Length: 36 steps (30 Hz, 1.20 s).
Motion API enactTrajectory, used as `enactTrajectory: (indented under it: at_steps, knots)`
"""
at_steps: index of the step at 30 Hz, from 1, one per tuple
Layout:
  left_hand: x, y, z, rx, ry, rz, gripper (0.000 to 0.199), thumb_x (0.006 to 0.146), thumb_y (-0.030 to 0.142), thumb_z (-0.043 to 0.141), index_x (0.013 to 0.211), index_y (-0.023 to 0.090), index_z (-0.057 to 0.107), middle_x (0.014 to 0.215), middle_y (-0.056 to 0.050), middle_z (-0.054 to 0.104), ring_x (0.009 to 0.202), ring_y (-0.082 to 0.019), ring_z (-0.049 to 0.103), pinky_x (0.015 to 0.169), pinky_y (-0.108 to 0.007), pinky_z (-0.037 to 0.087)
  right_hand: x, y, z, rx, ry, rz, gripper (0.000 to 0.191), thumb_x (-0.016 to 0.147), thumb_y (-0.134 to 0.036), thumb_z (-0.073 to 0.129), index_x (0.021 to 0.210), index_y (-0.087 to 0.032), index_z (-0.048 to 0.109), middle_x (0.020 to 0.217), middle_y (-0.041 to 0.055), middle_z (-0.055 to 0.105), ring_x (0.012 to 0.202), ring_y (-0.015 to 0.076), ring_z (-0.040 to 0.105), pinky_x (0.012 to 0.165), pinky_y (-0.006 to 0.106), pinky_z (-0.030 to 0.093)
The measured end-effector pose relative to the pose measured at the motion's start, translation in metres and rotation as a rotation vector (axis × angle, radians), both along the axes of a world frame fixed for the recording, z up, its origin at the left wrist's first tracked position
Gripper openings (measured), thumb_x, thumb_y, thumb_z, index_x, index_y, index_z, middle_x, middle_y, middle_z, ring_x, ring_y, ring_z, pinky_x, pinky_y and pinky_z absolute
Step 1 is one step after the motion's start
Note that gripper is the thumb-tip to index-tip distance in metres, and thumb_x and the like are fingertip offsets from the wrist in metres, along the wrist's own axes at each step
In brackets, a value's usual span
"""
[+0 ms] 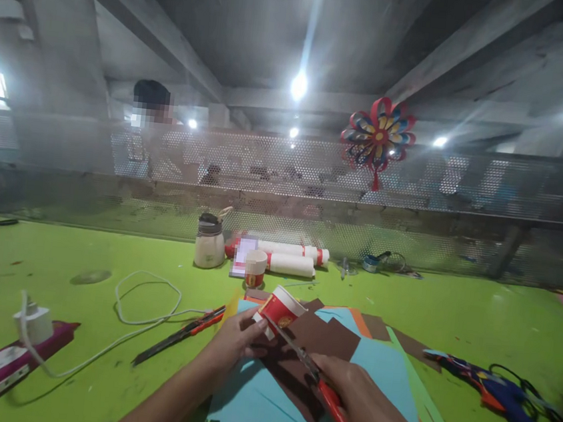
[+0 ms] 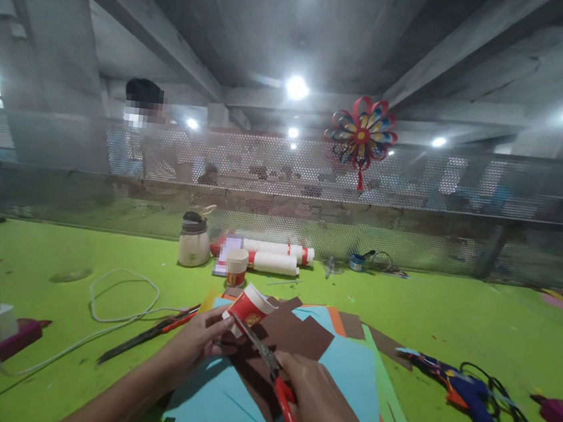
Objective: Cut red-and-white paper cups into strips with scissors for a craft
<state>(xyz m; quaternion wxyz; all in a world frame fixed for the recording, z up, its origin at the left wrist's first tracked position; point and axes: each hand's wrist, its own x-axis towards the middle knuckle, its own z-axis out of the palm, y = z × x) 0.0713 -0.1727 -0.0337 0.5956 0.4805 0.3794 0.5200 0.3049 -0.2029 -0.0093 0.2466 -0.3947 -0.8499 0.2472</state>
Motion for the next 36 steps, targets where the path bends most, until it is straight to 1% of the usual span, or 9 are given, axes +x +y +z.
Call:
enactTrajectory:
  at_steps: [6, 9, 13, 16, 20, 25, 28, 31, 36]
  knots:
    - [0.002, -0.003, 0.003, -0.024, 0.0, 0.028, 0.043, 0.075, 0.041, 0.07, 0.112, 0.02, 0.064, 0.101, -0.012, 0.069, 0.087, -0.022, 0.065, 0.074, -0.033, 0.047, 0.0, 0.0, -0.003, 0.014, 0.001, -0.008, 0.023, 0.08, -0.014, 0.048, 0.093, -0.024, 0.065, 0.095, -0.0008, 0.073, 0.085, 0.0209, 0.066, 0.071, 0.024, 0.044]
    - [0.002, -0.002, 0.004, -0.046, -0.033, 0.035, 0.044, 0.073, 0.04, 0.072, 0.112, 0.021, 0.064, 0.099, -0.011, 0.07, 0.086, -0.022, 0.065, 0.073, -0.033, 0.047, 0.0, 0.0, -0.003, 0.014, -0.008, -0.016, 0.021, 0.08, -0.015, 0.048, 0.091, -0.023, 0.064, 0.092, -0.0018, 0.073, 0.084, 0.0208, 0.066, 0.068, 0.023, 0.043]
    - [-0.004, 0.0, 0.003, -0.112, -0.122, -0.02, 0.033, 0.077, 0.04, 0.067, 0.101, 0.018, 0.068, 0.095, -0.011, 0.07, 0.085, -0.022, 0.064, 0.075, -0.034, 0.049, -0.003, -0.003, 0.0, 0.037, -0.033, -0.026, 0.011, 0.082, -0.021, 0.05, 0.082, -0.021, 0.062, 0.081, -0.0034, 0.071, 0.079, 0.0197, 0.065, 0.063, 0.022, 0.041]
    - [-0.009, 0.001, 0.002, -0.115, -0.16, -0.068, 0.028, 0.082, 0.039, 0.061, 0.093, 0.015, 0.07, 0.091, -0.011, 0.07, 0.084, -0.021, 0.063, 0.078, -0.035, 0.049, -0.005, -0.005, 0.001, 0.039, -0.052, -0.038, 0.012, 0.084, -0.023, 0.05, 0.081, -0.021, 0.061, 0.081, -0.0029, 0.07, 0.075, 0.0183, 0.064, 0.062, 0.022, 0.04]
    - [-0.01, 0.0, 0.003, -0.09, -0.15, -0.119, 0.027, 0.083, 0.036, 0.061, 0.096, 0.014, 0.07, 0.092, -0.012, 0.07, 0.085, -0.022, 0.064, 0.08, -0.036, 0.049, -0.004, -0.002, -0.004, 0.039, -0.045, -0.032, 0.015, 0.086, -0.022, 0.049, 0.085, -0.024, 0.063, 0.086, -0.0032, 0.072, 0.078, 0.0174, 0.065, 0.064, 0.022, 0.041]
    - [-0.006, -0.001, 0.005, -0.064, -0.089, -0.083, 0.03, 0.08, 0.036, 0.065, 0.099, 0.013, 0.068, 0.097, -0.015, 0.071, 0.089, -0.025, 0.066, 0.08, -0.038, 0.05, 0.001, 0.003, -0.009, 0.082, -0.082, -0.064, 0.019, 0.084, -0.019, 0.049, 0.095, -0.024, 0.064, 0.095, 0.0019, 0.071, 0.087, 0.0207, 0.064, 0.073, 0.026, 0.042]
    - [-0.005, -0.001, 0.005, -0.058, -0.071, -0.086, 0.031, 0.079, 0.035, 0.066, 0.101, 0.013, 0.067, 0.099, -0.015, 0.071, 0.09, -0.026, 0.067, 0.08, -0.038, 0.05, 0.003, 0.004, -0.007, 0.067, -0.104, -0.049, 0.018, 0.082, -0.019, 0.052, 0.094, -0.024, 0.063, 0.092, 0.0018, 0.07, 0.084, 0.021, 0.063, 0.072, 0.026, 0.042]
    - [-0.006, -0.001, 0.004, -0.065, -0.071, -0.085, 0.032, 0.079, 0.034, 0.067, 0.103, 0.013, 0.067, 0.101, -0.015, 0.071, 0.091, -0.025, 0.066, 0.079, -0.037, 0.05, 0.003, 0.003, -0.004, 0.045, -0.127, -0.045, 0.019, 0.082, -0.017, 0.048, 0.092, -0.024, 0.062, 0.087, 0.0012, 0.07, 0.081, 0.0211, 0.063, 0.068, 0.026, 0.041]
    - [-0.005, -0.001, 0.002, -0.057, -0.059, -0.067, 0.034, 0.079, 0.034, 0.067, 0.106, 0.012, 0.066, 0.104, -0.015, 0.07, 0.091, -0.023, 0.065, 0.078, -0.036, 0.051, 0.003, 0.0, -0.003, 0.035, -0.114, -0.038, 0.018, 0.082, -0.018, 0.048, 0.092, -0.024, 0.062, 0.086, 0.001, 0.07, 0.079, 0.0211, 0.063, 0.067, 0.026, 0.041]
